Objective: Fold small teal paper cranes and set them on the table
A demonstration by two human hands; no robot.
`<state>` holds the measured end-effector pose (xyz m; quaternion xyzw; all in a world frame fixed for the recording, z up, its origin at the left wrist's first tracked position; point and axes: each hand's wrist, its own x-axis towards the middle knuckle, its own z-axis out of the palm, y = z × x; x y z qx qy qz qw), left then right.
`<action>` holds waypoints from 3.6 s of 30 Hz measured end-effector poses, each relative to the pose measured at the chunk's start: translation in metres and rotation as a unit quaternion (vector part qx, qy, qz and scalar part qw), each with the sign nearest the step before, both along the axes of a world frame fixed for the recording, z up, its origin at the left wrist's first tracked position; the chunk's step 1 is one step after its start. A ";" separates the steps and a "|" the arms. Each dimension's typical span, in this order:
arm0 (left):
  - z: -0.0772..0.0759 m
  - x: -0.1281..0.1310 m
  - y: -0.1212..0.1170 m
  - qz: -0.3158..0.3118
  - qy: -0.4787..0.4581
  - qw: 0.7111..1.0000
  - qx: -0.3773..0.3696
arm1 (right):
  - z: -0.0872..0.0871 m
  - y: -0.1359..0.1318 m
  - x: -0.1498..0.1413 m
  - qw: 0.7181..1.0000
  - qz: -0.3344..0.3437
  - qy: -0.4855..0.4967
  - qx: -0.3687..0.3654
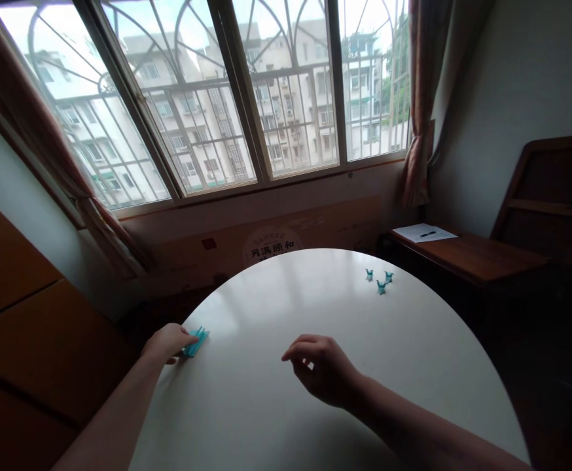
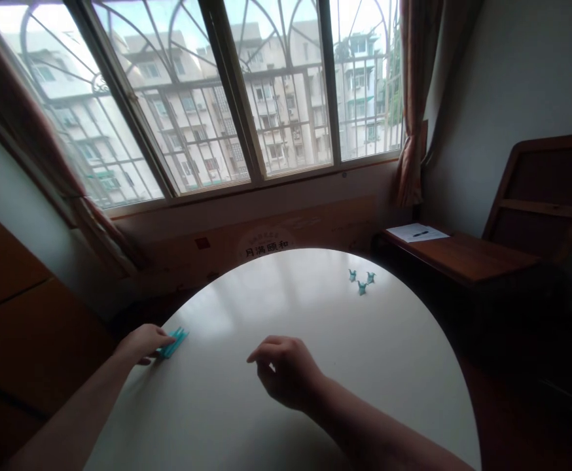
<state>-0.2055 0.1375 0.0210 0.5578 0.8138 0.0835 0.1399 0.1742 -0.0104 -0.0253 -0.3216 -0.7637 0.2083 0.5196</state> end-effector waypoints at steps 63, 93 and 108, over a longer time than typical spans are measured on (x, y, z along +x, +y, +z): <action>-0.032 0.214 -0.124 -0.144 -0.659 0.725 -0.140 | -0.013 0.019 0.011 0.941 0.041 0.215 -0.259; -0.013 0.211 -0.136 -0.192 -0.577 0.783 0.128 | 0.009 -0.004 0.005 0.901 0.119 0.213 -0.358; -0.004 0.195 -0.138 -0.453 -0.338 0.765 0.308 | 0.020 -0.011 0.015 0.859 0.145 0.236 -0.430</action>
